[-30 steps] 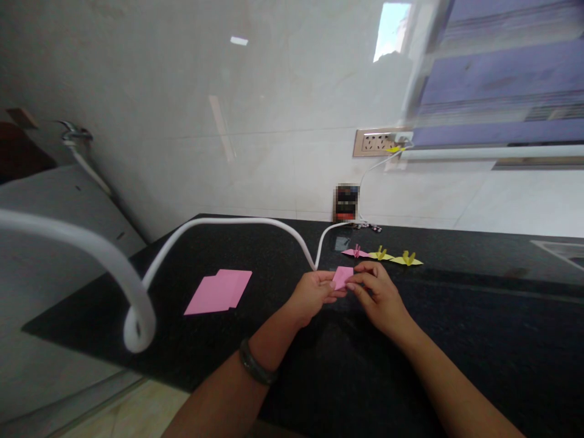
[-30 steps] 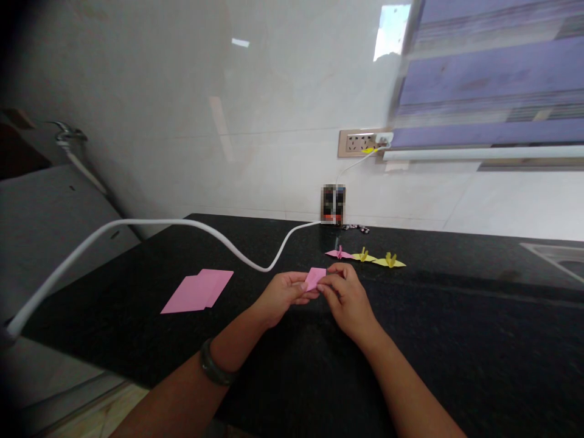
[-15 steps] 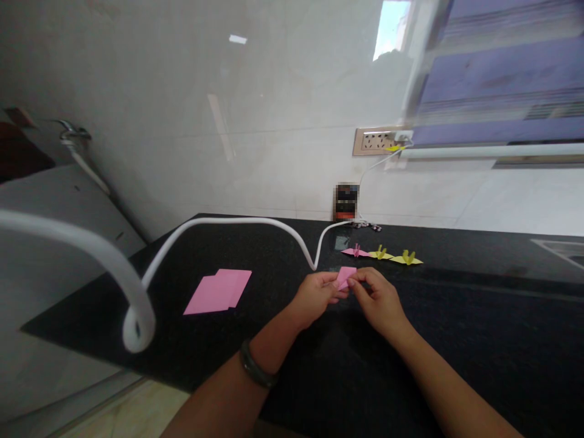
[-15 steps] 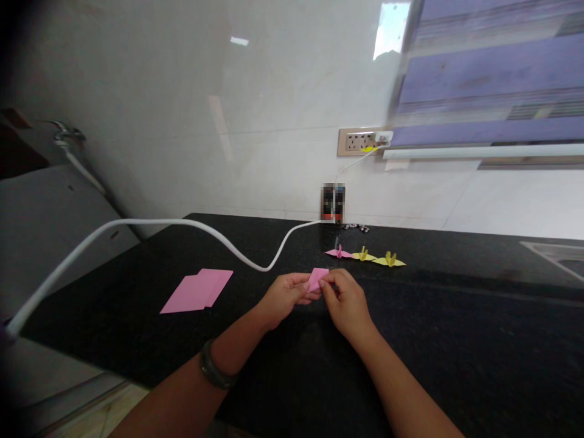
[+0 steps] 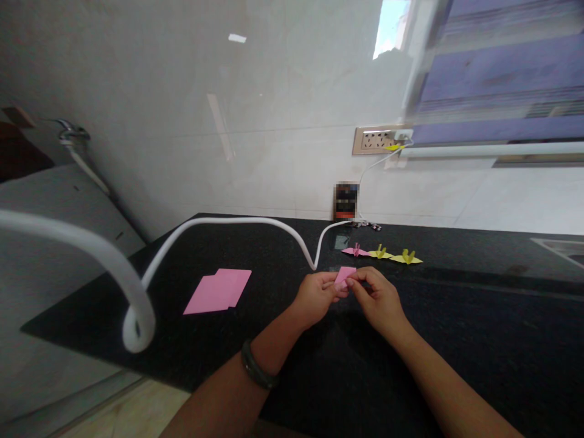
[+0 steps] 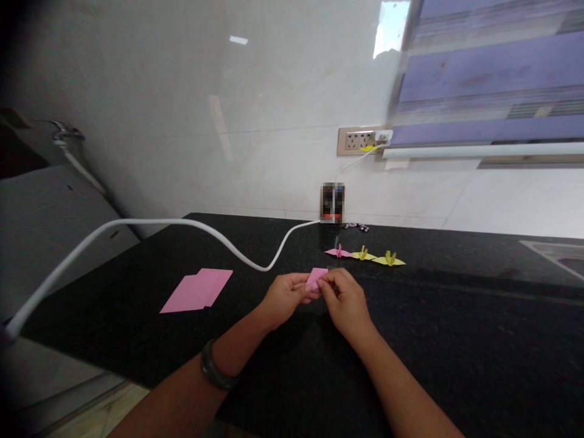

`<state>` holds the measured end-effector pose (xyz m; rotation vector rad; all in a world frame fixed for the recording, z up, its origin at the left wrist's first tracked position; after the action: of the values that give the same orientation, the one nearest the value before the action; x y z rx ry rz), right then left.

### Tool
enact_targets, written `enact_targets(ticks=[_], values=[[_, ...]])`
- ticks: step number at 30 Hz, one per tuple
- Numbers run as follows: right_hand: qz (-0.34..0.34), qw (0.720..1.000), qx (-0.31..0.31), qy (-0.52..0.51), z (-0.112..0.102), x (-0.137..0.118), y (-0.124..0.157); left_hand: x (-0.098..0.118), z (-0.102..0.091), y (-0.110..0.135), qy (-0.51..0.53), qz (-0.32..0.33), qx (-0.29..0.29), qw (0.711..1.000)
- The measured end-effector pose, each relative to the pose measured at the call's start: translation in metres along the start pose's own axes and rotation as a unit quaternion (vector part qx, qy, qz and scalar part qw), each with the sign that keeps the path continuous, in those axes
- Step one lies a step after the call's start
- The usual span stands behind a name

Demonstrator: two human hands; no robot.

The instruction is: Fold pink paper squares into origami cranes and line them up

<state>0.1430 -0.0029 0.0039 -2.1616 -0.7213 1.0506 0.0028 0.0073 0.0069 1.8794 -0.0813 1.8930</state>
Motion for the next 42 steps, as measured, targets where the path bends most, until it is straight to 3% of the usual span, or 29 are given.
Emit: enact_targets(ticks=[8, 14, 19, 21, 26, 32, 38, 42], values=[[0.038, 0.999, 0.001, -0.011, 0.000, 0.000, 0.002, 0.001, 0.000, 0.001, -0.007, -0.001, 0.001, 1.000], [0.077, 0.991, -0.025, -0.102, -0.006, 0.009, 0.000, 0.000, -0.001, 0.000, -0.037, 0.011, -0.007, 0.999], [0.073, 0.977, -0.118, -0.163, -0.013, 0.009, -0.003, -0.006, -0.004, -0.002, -0.113, 0.040, -0.038, 0.992], [0.083, 0.972, -0.144, -0.168, -0.012, 0.010, -0.002, -0.005, -0.005, 0.000, -0.167, 0.072, -0.026, 0.983], [0.118, 0.970, -0.131, -0.168, -0.009, 0.009, -0.001, 0.006, -0.007, 0.010, -0.253, 0.157, 0.067, 0.952], [0.142, 0.949, -0.197, -0.201, -0.005, 0.000, -0.001, 0.009, -0.008, 0.009, -0.195, 0.157, 0.103, 0.963], [0.181, 0.943, -0.145, -0.239, 0.002, -0.003, 0.003, 0.003, -0.010, -0.003, -0.062, 0.120, 0.067, 0.989], [0.173, 0.946, -0.132, -0.239, 0.003, -0.005, 0.004, 0.002, -0.009, -0.003, -0.055, 0.103, 0.064, 0.991]])
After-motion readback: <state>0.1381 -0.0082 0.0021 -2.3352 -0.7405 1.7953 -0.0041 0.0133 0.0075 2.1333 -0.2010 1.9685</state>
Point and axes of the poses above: each hand's wrist, its own y-axis away from the middle knuckle, its own z-axis out of the palm, x = y × z, the point moved 1 cm from there along -y, towards the middle knuckle, and after that the axes turned 15 degrees about -z, right-handed, at the moved point
